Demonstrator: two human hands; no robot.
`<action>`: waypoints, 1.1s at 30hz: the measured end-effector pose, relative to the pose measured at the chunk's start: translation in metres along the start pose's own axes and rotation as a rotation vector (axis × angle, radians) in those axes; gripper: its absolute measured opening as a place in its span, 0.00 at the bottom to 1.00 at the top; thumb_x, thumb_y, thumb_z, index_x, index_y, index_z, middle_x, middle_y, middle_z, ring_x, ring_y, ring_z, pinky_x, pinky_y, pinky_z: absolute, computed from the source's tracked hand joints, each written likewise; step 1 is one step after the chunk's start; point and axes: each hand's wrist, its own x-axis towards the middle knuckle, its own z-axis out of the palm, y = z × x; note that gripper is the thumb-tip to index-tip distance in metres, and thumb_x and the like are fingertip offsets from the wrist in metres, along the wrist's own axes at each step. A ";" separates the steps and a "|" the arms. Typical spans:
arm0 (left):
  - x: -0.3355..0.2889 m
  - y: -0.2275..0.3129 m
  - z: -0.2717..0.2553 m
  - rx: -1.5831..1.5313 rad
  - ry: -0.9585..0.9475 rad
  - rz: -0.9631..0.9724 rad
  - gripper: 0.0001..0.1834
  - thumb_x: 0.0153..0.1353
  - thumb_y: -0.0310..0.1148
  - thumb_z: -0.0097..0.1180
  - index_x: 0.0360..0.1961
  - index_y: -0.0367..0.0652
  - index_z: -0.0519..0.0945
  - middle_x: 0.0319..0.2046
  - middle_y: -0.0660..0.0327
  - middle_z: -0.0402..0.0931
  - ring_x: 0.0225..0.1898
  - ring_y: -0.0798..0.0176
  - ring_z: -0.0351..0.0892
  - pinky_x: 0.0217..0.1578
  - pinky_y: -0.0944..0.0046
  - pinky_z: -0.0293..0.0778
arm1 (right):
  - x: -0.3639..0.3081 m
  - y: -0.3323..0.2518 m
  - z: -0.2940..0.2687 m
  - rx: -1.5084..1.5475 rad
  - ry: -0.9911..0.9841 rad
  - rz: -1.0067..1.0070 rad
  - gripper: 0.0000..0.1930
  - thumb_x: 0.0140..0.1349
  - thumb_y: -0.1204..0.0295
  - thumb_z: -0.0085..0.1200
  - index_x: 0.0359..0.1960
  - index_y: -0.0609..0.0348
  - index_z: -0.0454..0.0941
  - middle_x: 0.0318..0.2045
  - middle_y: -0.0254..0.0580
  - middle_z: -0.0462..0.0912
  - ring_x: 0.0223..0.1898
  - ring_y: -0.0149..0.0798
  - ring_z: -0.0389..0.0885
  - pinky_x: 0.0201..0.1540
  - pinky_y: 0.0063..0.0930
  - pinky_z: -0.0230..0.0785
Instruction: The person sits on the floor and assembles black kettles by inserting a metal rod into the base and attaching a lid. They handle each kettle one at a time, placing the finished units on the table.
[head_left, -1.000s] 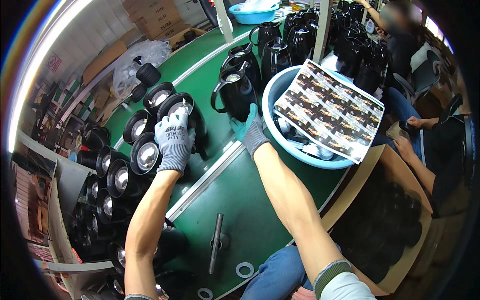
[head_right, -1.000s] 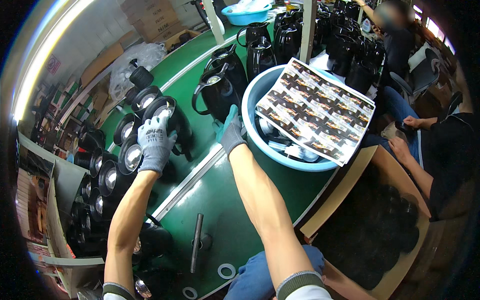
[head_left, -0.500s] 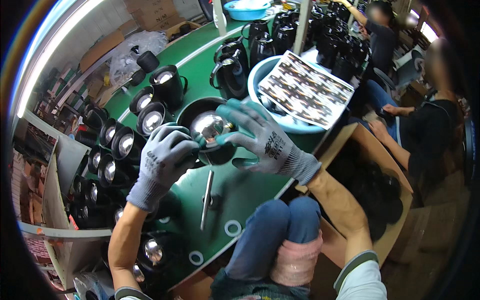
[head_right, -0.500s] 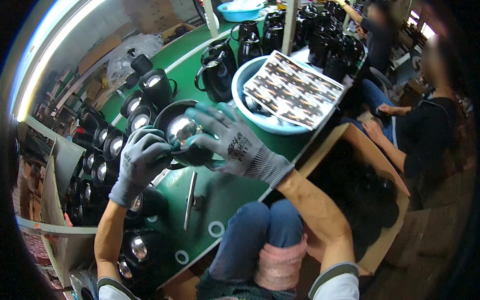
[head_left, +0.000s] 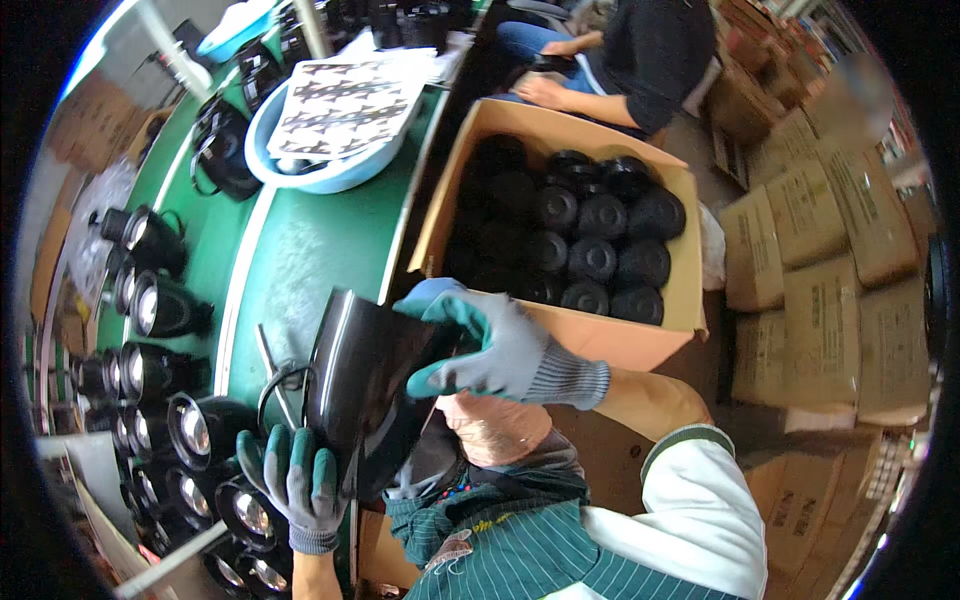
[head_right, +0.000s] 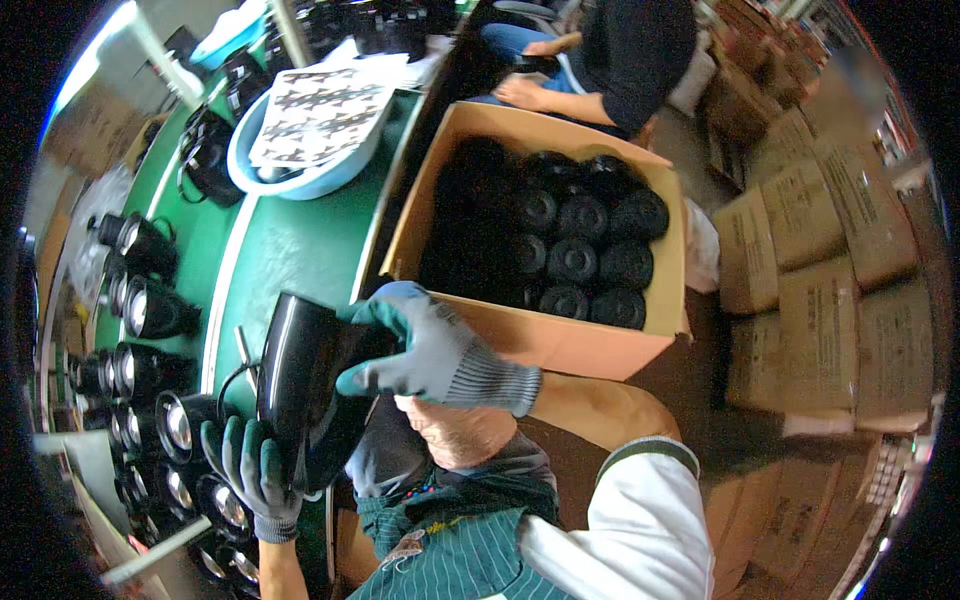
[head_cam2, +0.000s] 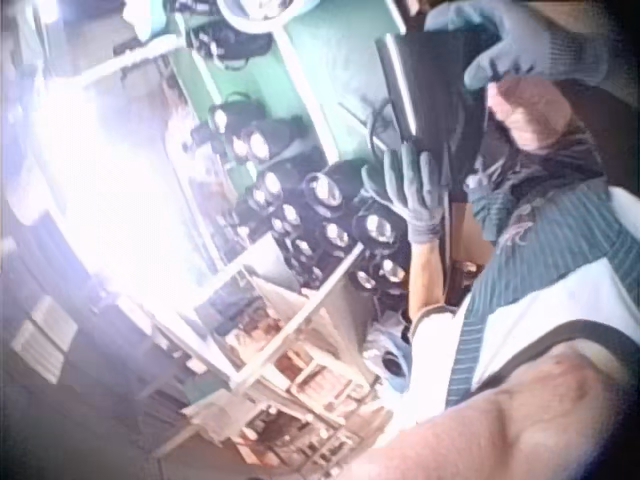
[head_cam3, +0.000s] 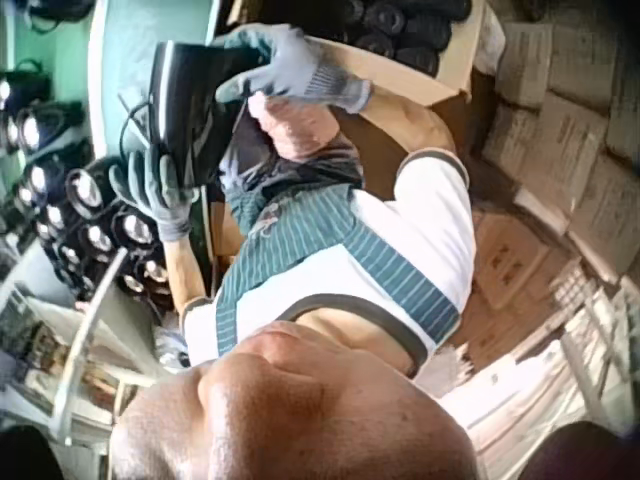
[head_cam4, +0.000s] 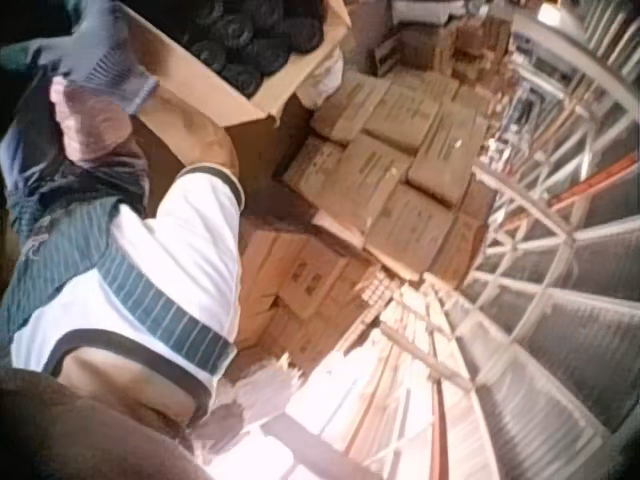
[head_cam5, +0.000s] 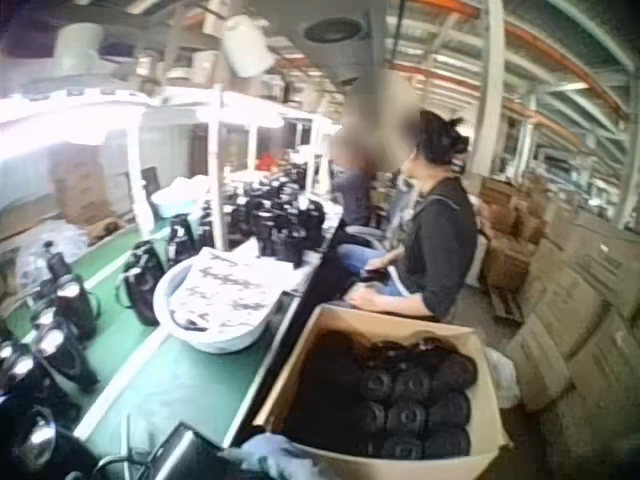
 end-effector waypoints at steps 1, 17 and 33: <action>0.019 0.008 0.002 -0.047 0.077 -0.014 0.22 0.66 0.39 0.60 0.57 0.39 0.74 0.55 0.47 0.79 0.63 0.37 0.74 0.66 0.27 0.62 | -0.008 -0.011 -0.004 -0.056 -0.051 0.043 0.34 0.56 0.69 0.75 0.62 0.68 0.74 0.57 0.42 0.81 0.60 0.31 0.75 0.66 0.30 0.66; 0.012 0.002 0.118 -1.745 -0.082 -1.472 0.27 0.65 0.31 0.61 0.64 0.34 0.75 0.59 0.48 0.79 0.59 0.49 0.80 0.63 0.51 0.75 | 0.125 0.269 -0.237 -0.378 0.709 0.421 0.37 0.61 0.45 0.64 0.66 0.55 0.73 0.50 0.50 0.86 0.49 0.43 0.86 0.55 0.39 0.76; -0.002 -0.013 0.145 -1.831 0.016 -1.574 0.28 0.67 0.31 0.60 0.67 0.37 0.72 0.63 0.50 0.75 0.61 0.51 0.78 0.64 0.50 0.73 | 0.173 0.304 -0.296 -1.209 0.748 0.521 0.60 0.49 0.39 0.72 0.81 0.28 0.45 0.73 0.65 0.57 0.75 0.66 0.50 0.74 0.64 0.42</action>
